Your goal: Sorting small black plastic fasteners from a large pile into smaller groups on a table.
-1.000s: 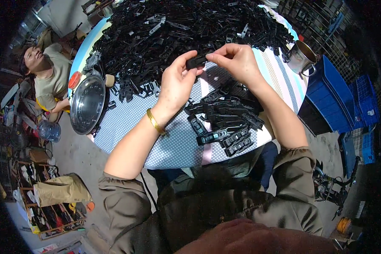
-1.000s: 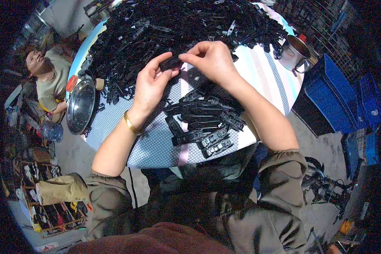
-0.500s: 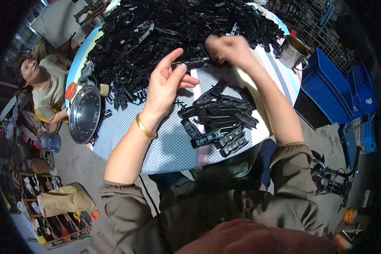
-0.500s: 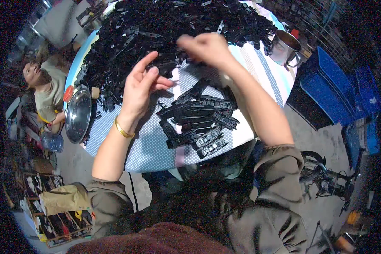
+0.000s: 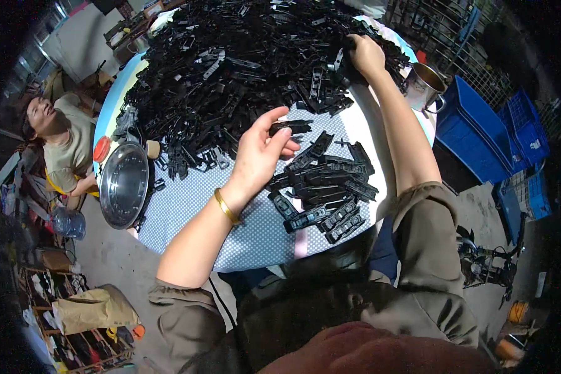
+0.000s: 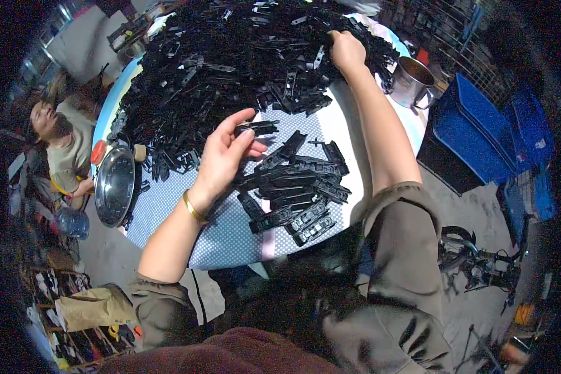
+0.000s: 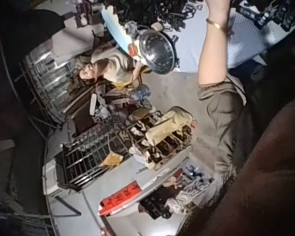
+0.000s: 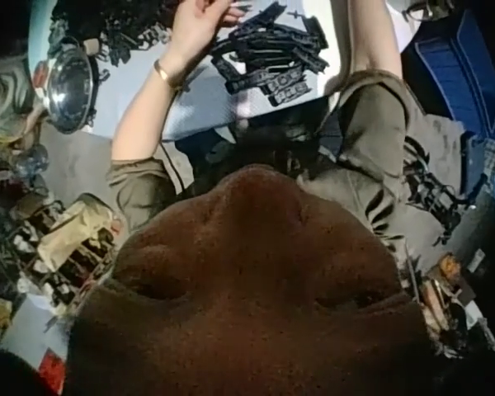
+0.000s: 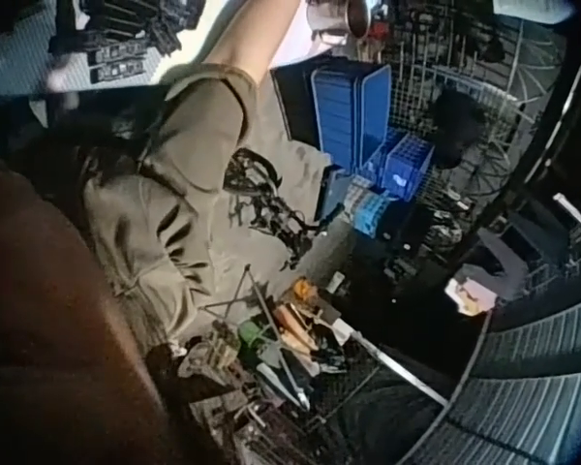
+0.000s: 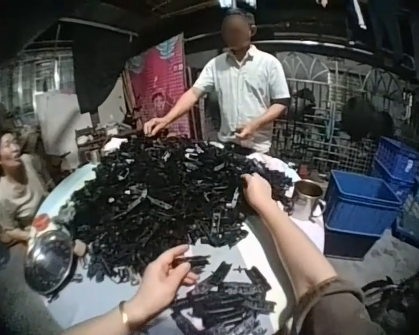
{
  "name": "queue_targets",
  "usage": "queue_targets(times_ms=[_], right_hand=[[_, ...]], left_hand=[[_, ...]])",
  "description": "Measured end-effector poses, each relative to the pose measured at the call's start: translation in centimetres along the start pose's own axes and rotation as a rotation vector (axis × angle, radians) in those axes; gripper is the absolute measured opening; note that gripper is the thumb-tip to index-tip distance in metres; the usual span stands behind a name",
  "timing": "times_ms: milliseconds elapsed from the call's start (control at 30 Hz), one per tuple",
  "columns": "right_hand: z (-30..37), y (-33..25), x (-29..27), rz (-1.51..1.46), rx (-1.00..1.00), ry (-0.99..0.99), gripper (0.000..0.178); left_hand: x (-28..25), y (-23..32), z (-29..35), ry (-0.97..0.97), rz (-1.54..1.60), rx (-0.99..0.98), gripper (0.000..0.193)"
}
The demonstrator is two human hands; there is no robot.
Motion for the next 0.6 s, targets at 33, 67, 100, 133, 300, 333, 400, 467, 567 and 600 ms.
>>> queue_targets(times_ms=[33,67,100,133,300,333,400,467,567,600], right_hand=[[-0.2,-0.8,0.0,0.046,-0.044,0.031,0.03],[-0.4,-1.3,0.2,0.096,-0.085,0.064,0.031],[-0.7,-1.5,0.6,0.126,-0.114,0.054,0.031],[-1.1,-1.5,0.6,0.125,-0.117,0.055,0.031],[-1.1,-2.6,0.2,0.253,-0.308,0.066,0.018],[-0.7,-2.8,0.2,0.259,-0.342,0.035,0.018],[0.0,-3.3,-1.3,0.101,-0.367,0.092,0.018],[0.9,-3.9,-2.8,-0.06,-0.389,0.146,0.02],[2.4,-5.1,-3.8,-0.281,-0.243,0.027,0.023],[3.4,-6.6,-4.4,-0.271,-0.259,-0.022,0.023]], left_hand=[[0.0,0.1,0.1,-0.001,-0.003,0.009,0.038],[0.2,0.1,0.1,-0.006,-0.004,0.018,0.038],[0.3,0.0,0.0,-0.02,0.004,0.012,0.037],[0.4,0.2,0.0,-0.01,-0.026,0.031,0.037],[0.5,0.3,0.1,-0.043,-0.111,0.027,0.036],[0.4,0.3,0.2,-0.038,-0.11,0.028,0.036],[0.4,0.5,0.2,-0.04,-0.124,0.035,0.036],[0.3,0.4,0.1,-0.028,-0.115,0.03,0.035],[0.0,-0.2,-0.1,-0.008,-0.068,0.023,0.033],[-0.2,-0.4,-0.1,0.0,-0.03,0.026,0.033]])
Point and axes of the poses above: each hand's wrist, its own z-axis away from the middle knuckle, its own x-axis out of the palm, y = z × x, the point moved 9 cm from there along -z, towards the middle knuckle, and after that the axes turned 7 degrees about x, right-handed, at the moved point
